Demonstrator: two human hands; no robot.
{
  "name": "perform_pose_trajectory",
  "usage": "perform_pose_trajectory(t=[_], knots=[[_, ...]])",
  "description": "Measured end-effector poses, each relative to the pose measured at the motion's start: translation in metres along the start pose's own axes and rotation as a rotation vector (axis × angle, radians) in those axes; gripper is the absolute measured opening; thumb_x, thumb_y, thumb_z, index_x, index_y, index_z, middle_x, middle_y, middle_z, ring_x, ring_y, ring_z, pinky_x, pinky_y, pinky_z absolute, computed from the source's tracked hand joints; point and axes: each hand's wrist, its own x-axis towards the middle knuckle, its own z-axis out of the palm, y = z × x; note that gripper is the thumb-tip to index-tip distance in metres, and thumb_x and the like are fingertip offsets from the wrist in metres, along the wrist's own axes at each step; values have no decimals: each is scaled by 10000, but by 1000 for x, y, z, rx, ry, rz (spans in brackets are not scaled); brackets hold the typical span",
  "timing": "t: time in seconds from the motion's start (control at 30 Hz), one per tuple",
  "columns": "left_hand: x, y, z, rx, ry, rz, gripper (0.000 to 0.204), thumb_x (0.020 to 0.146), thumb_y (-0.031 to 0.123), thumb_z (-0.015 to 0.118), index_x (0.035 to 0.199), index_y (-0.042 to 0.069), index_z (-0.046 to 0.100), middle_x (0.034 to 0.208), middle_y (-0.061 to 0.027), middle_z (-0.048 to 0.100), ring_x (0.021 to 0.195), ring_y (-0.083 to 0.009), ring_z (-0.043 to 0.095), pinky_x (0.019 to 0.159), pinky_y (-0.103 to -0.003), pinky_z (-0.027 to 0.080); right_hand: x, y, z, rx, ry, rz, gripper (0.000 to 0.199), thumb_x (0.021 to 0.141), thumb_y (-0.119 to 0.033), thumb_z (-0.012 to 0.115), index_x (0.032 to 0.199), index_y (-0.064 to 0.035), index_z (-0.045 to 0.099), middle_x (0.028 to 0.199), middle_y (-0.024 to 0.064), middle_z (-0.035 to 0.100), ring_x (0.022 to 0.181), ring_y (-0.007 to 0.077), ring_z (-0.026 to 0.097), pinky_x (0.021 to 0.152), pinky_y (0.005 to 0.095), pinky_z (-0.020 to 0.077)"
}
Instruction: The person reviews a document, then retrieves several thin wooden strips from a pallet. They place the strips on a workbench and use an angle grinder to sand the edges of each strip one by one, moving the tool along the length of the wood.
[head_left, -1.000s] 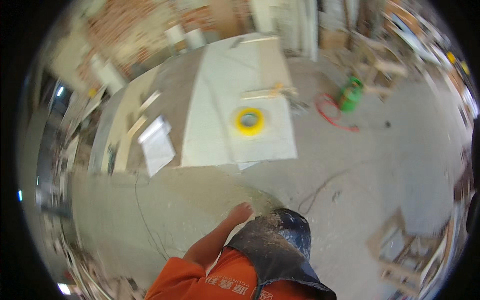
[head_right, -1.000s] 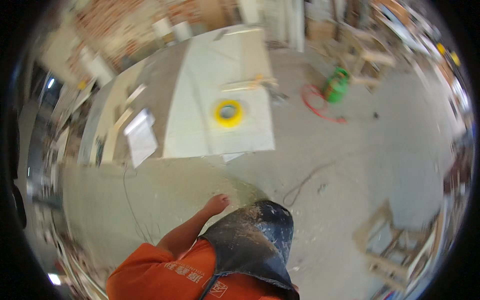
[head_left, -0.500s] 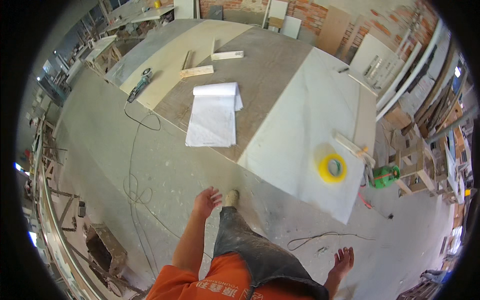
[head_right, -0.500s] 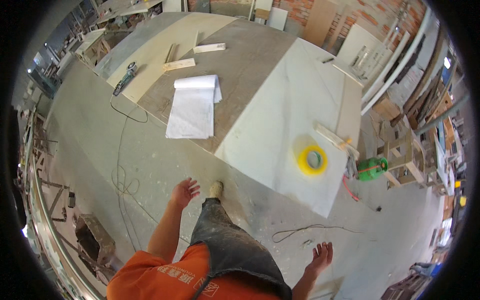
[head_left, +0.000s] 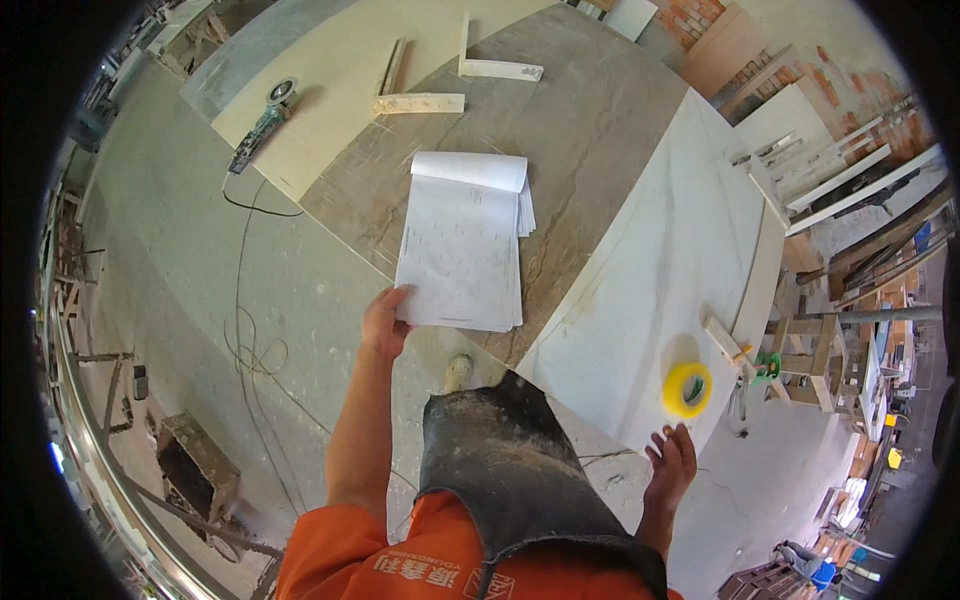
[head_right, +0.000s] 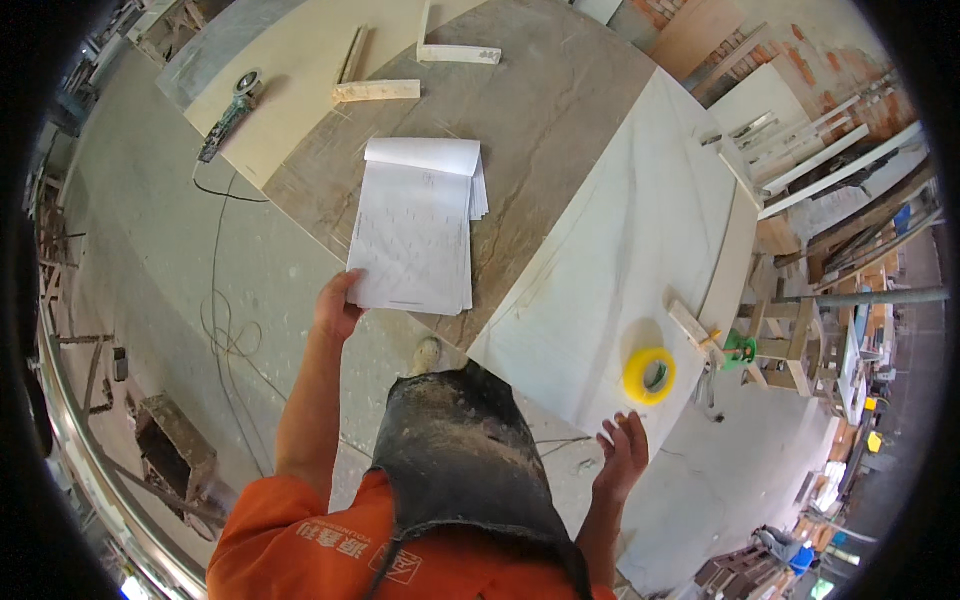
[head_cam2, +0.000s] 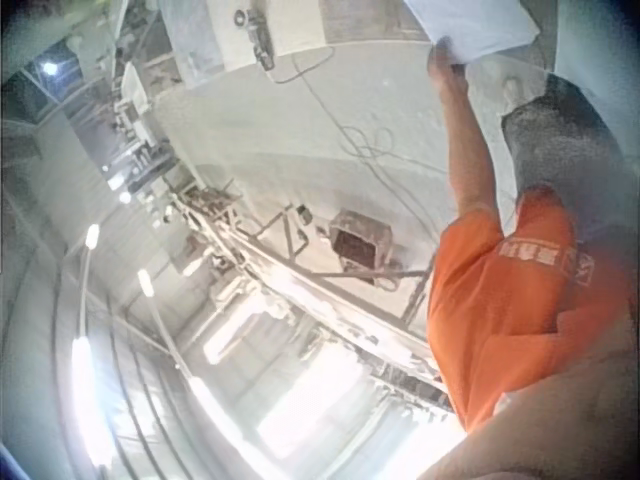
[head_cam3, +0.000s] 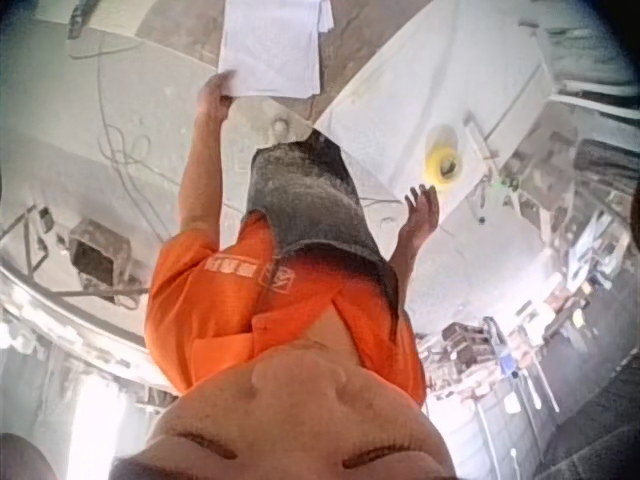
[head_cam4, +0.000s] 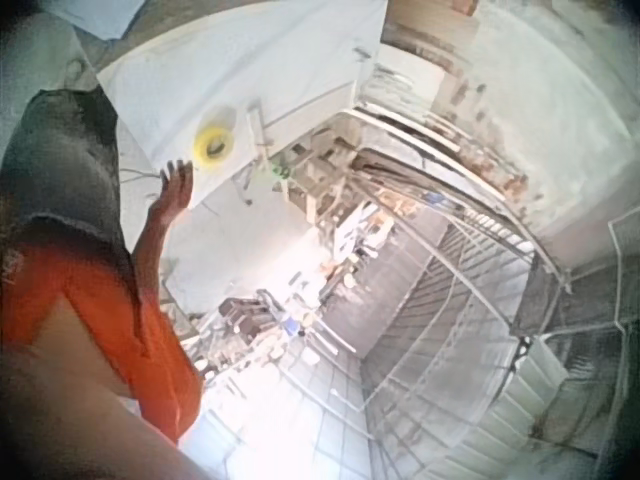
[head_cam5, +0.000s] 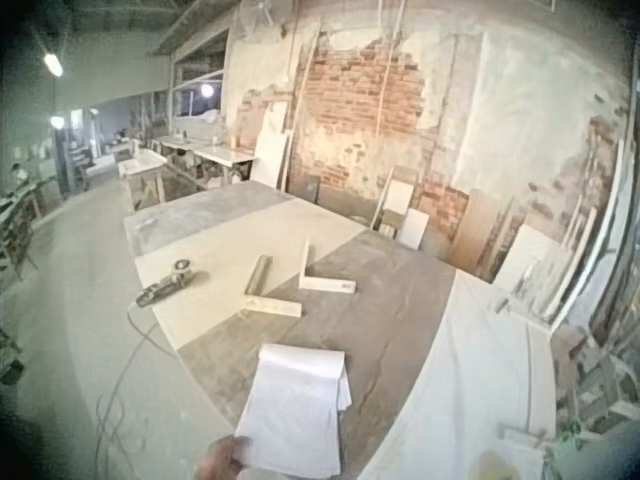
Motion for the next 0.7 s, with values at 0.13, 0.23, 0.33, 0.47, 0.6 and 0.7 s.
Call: perform_pose_trajectory(t=[0.13,0.23,0.33,0.47,0.6,0.7], knots=[[-9,21,47,85,-139,36,483,903,73,648,1373,6,557,1290,-119,668,1130,-265,661,981,-405,540,32,-23,39,-19,-124,-79,491,961,-60,580,1448,-7,538,1298,137,647,1108,278,680,862,354,590],[-20,25,62,120,-169,101,555,882,4,586,1432,-4,515,1319,-145,656,1183,-297,650,1007,-445,538,59,-42,67,15,-169,-127,483,946,-39,591,1426,-5,557,1273,143,649,1099,273,684,860,347,599],[-57,28,95,-72,-114,171,495,911,-12,563,1402,-39,517,1311,-163,657,1164,-312,657,960,-461,558,87,-48,83,46,-238,-181,478,949,-40,593,1426,-26,563,1290,149,638,1104,275,682,864,350,600],[-42,-2,89,-279,70,238,442,905,14,578,1344,-26,553,1245,-147,669,1094,-316,674,906,-475,583,115,-50,106,50,-354,-171,479,949,-46,590,1427,-34,569,1293,144,643,1107,265,676,879,358,585],[-52,10,100,-305,154,351,428,869,12,603,1294,-44,586,1186,-138,691,1064,-301,685,915,-446,582,130,-58,133,23,-450,-134,478,955,-54,593,1431,-23,561,1297,148,645,1109,262,674,895,368,574],[-89,45,92,-285,157,452,423,852,19,610,1268,-50,609,1171,-132,704,1073,-285,687,932,-418,571,141,-72,157,61,-504,-133,488,961,-67,606,1443,-14,547,1318,156,641,1115,258,672,909,370,566]])
